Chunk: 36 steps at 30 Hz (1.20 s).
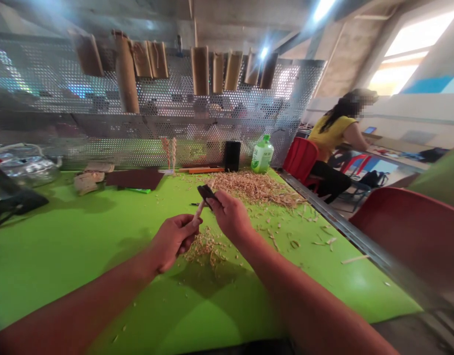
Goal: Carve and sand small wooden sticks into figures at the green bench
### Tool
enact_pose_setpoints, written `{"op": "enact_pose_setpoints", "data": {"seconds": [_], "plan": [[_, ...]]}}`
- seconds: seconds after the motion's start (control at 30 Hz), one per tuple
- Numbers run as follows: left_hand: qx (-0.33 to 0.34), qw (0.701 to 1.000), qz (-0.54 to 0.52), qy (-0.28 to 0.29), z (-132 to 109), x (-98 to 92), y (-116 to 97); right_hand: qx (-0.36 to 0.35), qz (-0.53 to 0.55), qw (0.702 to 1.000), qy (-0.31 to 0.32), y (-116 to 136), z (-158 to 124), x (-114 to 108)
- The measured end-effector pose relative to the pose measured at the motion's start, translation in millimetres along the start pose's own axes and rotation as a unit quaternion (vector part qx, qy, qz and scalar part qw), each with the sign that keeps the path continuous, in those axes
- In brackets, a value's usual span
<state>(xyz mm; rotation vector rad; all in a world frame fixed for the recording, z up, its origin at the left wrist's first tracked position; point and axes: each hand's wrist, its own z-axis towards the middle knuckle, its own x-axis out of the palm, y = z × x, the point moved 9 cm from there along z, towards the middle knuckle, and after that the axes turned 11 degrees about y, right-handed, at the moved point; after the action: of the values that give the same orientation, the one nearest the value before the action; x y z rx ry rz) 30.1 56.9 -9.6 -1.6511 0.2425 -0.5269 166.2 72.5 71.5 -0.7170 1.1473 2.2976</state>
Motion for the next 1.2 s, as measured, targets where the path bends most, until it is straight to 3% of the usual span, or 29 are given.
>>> {"op": "enact_pose_setpoints", "data": {"seconds": [0.5, 0.67, 0.83, 0.97, 1.2], "plan": [[-0.001, 0.994, 0.102, -0.05, -4, -6.1, -6, -0.005, -0.005, 0.998, 0.066, 2, -4, 16], [0.007, 0.992, 0.121, -0.042, -2, -6.2, -10, -0.031, -0.009, 0.995, 0.098, 6, -6, 23], [0.013, 0.988, 0.151, -0.017, -3, 0.7, -14, -0.022, -0.035, 0.997, 0.065, 2, -7, 20], [0.051, 0.978, 0.203, -0.019, -3, 4.4, -22, -0.061, -0.076, 0.993, 0.069, 13, -8, 19], [0.032, 0.994, 0.09, -0.054, 2, -12.3, -14, -0.067, -0.146, 0.982, 0.101, 12, -7, 26]]}}
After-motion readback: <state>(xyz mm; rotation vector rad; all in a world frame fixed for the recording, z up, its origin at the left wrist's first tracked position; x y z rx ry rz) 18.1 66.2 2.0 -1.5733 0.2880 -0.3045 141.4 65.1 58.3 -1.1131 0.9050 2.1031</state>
